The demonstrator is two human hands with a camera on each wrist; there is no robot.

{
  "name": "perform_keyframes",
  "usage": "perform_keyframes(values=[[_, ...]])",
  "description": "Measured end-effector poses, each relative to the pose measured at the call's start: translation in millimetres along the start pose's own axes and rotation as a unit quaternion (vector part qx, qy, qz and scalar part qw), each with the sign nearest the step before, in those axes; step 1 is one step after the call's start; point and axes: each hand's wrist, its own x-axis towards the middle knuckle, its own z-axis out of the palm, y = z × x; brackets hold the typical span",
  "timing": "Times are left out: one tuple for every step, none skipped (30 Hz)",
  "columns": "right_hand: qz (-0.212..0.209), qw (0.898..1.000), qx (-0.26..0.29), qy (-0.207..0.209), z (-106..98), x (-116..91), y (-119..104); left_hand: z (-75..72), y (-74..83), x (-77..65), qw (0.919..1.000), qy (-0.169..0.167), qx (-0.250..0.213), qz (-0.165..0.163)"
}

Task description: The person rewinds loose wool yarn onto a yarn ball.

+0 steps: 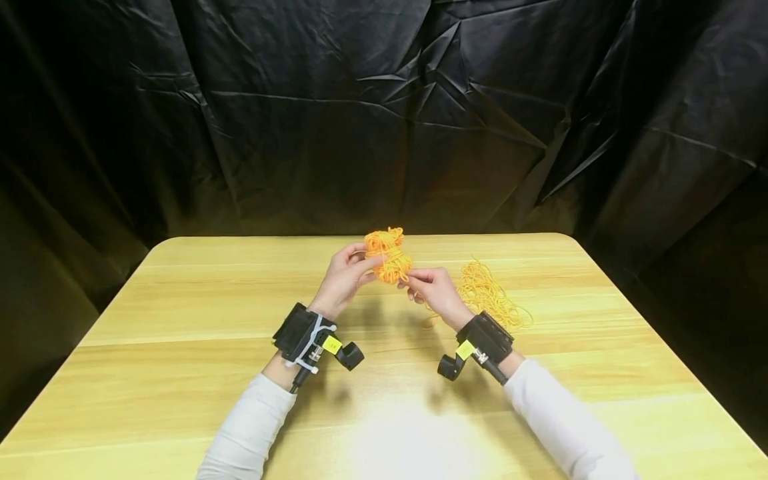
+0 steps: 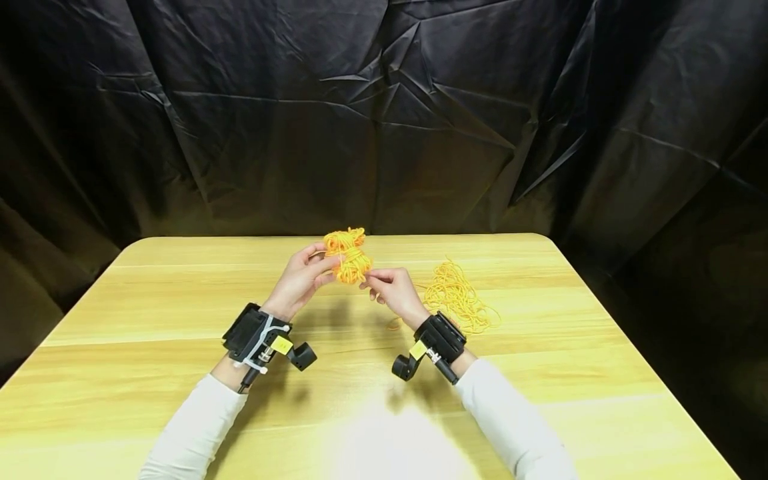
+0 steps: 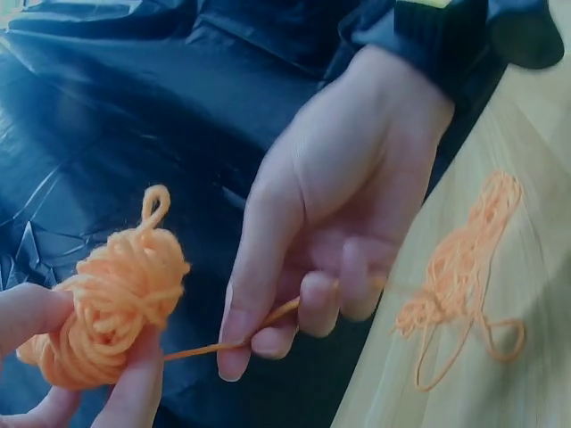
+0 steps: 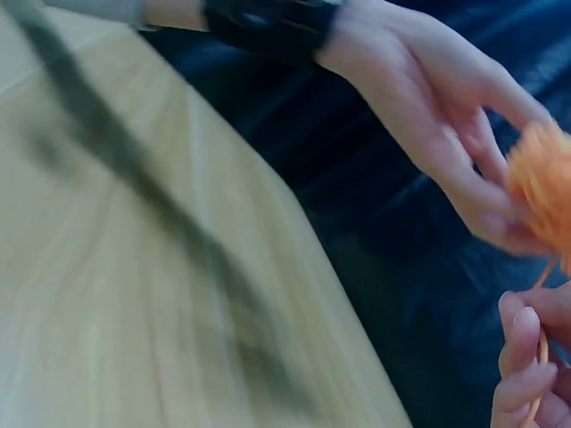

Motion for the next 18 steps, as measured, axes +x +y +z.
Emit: perform_keyframes(values=[[-0.009, 1.0, -0.018, -0.007, 1.6, -2.2, -0.6, -0.1, -0.6, 0.2, 0.9999, 0.008, 0.006, 0.005], [-0.019, 0.999, -0.034, -0.015, 2.9, -4.6, -1.7, -0.2, -1.1, 0.5, 0.9998, 0.015, 0.01, 0.009], [-0.033, 0.998, -0.05, -0.025, 3.6, -7.0, -3.3, -0.2, -1.5, 0.6, 0.9995, 0.022, 0.017, 0.013], [-0.044, 0.996, -0.068, -0.032, 4.8, -10.9, -8.5, -0.6, -2.0, 0.7, 0.9992, 0.029, 0.023, 0.016], [-0.053, 0.994, -0.086, -0.039, 5.6, -15.4, -14.8, -0.8, -2.3, 0.9, 0.9988, 0.035, 0.031, 0.019], [-0.064, 0.991, -0.106, -0.044, 6.0, -20.3, -22.1, -1.1, -2.6, 1.0, 0.9982, 0.04, 0.039, 0.021], [-0.073, 0.989, -0.122, -0.049, 5.5, -22.1, -24.5, -1.4, -2.8, 1.2, 0.9978, 0.044, 0.045, 0.022], [-0.083, 0.986, -0.138, -0.054, 4.8, -24.0, -27.6, -1.8, -3.1, 1.6, 0.9974, 0.047, 0.049, 0.022], [-0.093, 0.982, -0.157, -0.056, 3.9, -25.2, -30.8, -2.1, -3.3, 1.8, 0.997, 0.049, 0.055, 0.023], [-0.1, 0.977, -0.178, -0.059, 3.1, -26.3, -34.6, -2.6, -3.7, 2.1, 0.9967, 0.05, 0.059, 0.024], [-0.112, 0.972, -0.195, -0.062, 1.7, -25.6, -35.4, -2.8, -3.9, 2.4, 0.9965, 0.05, 0.062, 0.024], [-0.124, 0.968, -0.21, -0.065, 0.3, -24.0, -35.7, -3.2, -4.5, 2.6, 0.9966, 0.049, 0.062, 0.024], [-0.136, 0.964, -0.22, -0.068, -1.4, -21.8, -35.4, -3.6, -5.0, 2.9, 0.9966, 0.046, 0.064, 0.023], [-0.144, 0.96, -0.229, -0.07, -2.3, -22.1, -40.5, -3.7, -5.6, 3.0, 0.9968, 0.041, 0.065, 0.022], [-0.152, 0.956, -0.238, -0.071, -3.3, -22.0, -45.4, -3.8, -6.2, 3.1, 0.9969, 0.036, 0.067, 0.02], [-0.157, 0.954, -0.245, -0.073, -4.5, -21.7, -50.2, -3.9, -6.8, 3.0, 0.9969, 0.029, 0.071, 0.019], [-0.161, 0.953, -0.246, -0.073, -5.9, -21.1, -54.6, -3.9, -7.3, 2.8, 0.9968, 0.022, 0.076, 0.016], [-0.164, 0.952, -0.247, -0.073, -7.5, -20.1, -58.7, -3.9, -7.6, 2.5, 0.9966, 0.014, 0.08, 0.012]])
